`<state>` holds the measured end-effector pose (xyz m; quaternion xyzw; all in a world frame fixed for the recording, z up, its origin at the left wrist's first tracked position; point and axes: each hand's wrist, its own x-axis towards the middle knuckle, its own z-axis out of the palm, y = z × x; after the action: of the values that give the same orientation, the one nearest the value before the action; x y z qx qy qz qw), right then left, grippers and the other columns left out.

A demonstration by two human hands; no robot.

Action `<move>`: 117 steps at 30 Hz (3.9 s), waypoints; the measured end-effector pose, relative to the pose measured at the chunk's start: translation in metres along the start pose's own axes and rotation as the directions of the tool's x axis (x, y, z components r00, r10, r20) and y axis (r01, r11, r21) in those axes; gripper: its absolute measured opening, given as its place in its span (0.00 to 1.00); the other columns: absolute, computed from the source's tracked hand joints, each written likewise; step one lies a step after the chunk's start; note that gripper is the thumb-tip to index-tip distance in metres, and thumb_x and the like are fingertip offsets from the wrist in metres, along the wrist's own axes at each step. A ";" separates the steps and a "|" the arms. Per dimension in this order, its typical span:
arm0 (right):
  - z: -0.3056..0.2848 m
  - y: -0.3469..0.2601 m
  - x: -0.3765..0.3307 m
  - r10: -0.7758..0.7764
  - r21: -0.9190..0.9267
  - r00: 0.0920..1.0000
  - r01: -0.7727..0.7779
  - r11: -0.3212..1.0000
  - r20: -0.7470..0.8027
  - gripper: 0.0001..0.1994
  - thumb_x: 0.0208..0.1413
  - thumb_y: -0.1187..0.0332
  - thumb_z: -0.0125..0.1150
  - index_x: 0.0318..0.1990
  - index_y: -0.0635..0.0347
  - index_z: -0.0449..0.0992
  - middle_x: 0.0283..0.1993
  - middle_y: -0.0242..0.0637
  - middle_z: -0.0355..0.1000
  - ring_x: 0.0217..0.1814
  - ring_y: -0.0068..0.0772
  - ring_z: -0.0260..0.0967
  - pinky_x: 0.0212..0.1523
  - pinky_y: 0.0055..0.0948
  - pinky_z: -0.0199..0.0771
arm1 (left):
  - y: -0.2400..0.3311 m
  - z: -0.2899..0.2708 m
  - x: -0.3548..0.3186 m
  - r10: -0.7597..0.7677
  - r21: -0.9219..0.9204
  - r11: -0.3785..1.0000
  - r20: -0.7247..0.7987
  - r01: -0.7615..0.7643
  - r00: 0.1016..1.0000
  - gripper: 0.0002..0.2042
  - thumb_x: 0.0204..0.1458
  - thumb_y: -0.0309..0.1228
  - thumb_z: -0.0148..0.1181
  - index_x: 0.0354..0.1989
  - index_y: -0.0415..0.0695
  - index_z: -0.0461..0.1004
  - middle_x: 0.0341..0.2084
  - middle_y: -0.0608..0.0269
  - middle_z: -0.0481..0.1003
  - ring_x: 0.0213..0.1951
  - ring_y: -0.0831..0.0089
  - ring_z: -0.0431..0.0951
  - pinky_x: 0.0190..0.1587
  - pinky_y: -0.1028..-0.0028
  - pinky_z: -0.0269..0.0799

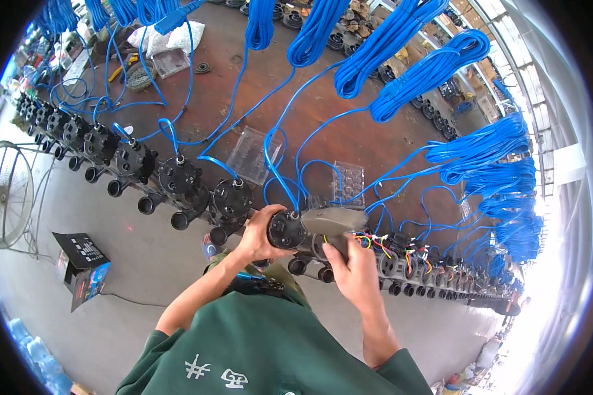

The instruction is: The person assembles a series of pumps on a long workbench by hand and using a tool.

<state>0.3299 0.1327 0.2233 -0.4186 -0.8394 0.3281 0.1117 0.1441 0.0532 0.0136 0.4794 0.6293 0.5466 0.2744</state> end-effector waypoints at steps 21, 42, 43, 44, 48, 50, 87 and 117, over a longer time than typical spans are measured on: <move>0.058 0.080 -0.026 0.055 -0.181 0.990 -0.078 0.980 -0.126 0.15 0.65 0.60 0.66 0.40 0.67 0.76 0.23 0.52 0.75 0.27 0.60 0.76 0.29 0.47 0.72 | 0.003 0.006 -0.002 -0.029 -0.009 1.000 0.032 0.029 0.999 0.51 0.26 0.41 0.86 0.65 0.42 0.67 0.57 0.50 0.74 0.59 0.49 0.75 0.62 0.56 0.72; 0.073 0.103 -0.091 0.546 0.611 0.800 -0.567 0.552 0.250 0.14 0.68 0.65 0.65 0.35 0.67 0.72 0.23 0.24 0.64 0.24 0.15 0.55 0.23 0.26 0.57 | -0.149 0.095 -0.120 -0.461 -0.074 0.886 -0.022 0.459 0.887 0.14 0.50 0.23 0.70 0.45 0.43 0.79 0.26 0.71 0.77 0.22 0.82 0.73 0.24 0.76 0.69; 0.072 0.104 -0.093 0.547 0.583 0.791 -0.589 0.559 0.274 0.14 0.67 0.65 0.65 0.35 0.67 0.72 0.22 0.25 0.64 0.24 0.16 0.55 0.24 0.27 0.57 | -0.151 0.095 -0.117 -0.390 -0.052 0.920 -0.053 0.388 0.919 0.14 0.50 0.22 0.70 0.45 0.43 0.79 0.26 0.72 0.77 0.23 0.82 0.73 0.25 0.76 0.69; 0.070 0.106 -0.096 0.548 0.554 0.781 -0.609 0.567 0.298 0.14 0.67 0.65 0.65 0.36 0.67 0.73 0.22 0.25 0.64 0.24 0.16 0.55 0.24 0.27 0.57 | -0.155 0.089 -0.115 -0.363 -0.012 0.932 -0.052 0.363 0.930 0.14 0.49 0.21 0.70 0.45 0.43 0.79 0.26 0.72 0.77 0.23 0.82 0.73 0.25 0.76 0.69; 0.071 0.104 -0.106 0.582 0.398 0.758 -0.651 0.646 0.294 0.14 0.66 0.64 0.65 0.38 0.68 0.73 0.21 0.29 0.63 0.24 0.18 0.54 0.25 0.30 0.58 | -0.156 0.090 -0.110 -0.440 -0.144 0.888 0.015 0.437 0.898 0.15 0.48 0.23 0.72 0.45 0.43 0.79 0.27 0.71 0.77 0.23 0.81 0.73 0.25 0.77 0.69; 0.080 0.106 -0.112 0.599 0.443 0.749 -0.656 0.611 0.283 0.14 0.66 0.64 0.66 0.37 0.68 0.73 0.21 0.30 0.62 0.24 0.19 0.54 0.25 0.30 0.58 | -0.137 0.083 -0.101 -0.489 -0.162 0.853 0.089 0.497 0.868 0.16 0.48 0.24 0.74 0.45 0.43 0.79 0.28 0.70 0.78 0.22 0.81 0.73 0.24 0.76 0.69; -0.137 0.273 -0.062 0.083 0.311 0.945 0.021 0.950 -0.317 0.19 0.57 0.63 0.76 0.51 0.62 0.80 0.47 0.37 0.80 0.50 0.36 0.78 0.51 0.37 0.77 | 0.053 0.135 0.149 0.082 0.256 0.962 0.049 -0.092 0.995 0.26 0.42 0.18 0.66 0.56 0.40 0.75 0.46 0.44 0.79 0.52 0.41 0.79 0.54 0.59 0.76; -0.004 0.211 0.069 0.001 0.403 0.997 -0.031 0.915 0.074 0.21 0.71 0.53 0.60 0.45 0.66 0.82 0.37 0.31 0.80 0.39 0.19 0.73 0.43 0.28 0.75 | 0.047 0.136 0.019 0.045 0.410 0.910 0.054 -0.063 0.998 0.20 0.30 0.29 0.77 0.35 0.33 0.84 0.54 0.50 0.76 0.62 0.50 0.70 0.63 0.57 0.71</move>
<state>0.4212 0.2795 0.0845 -0.3813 -0.7538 0.5099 0.1626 0.2694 0.1257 0.0278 0.5554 0.7106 0.3988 0.1661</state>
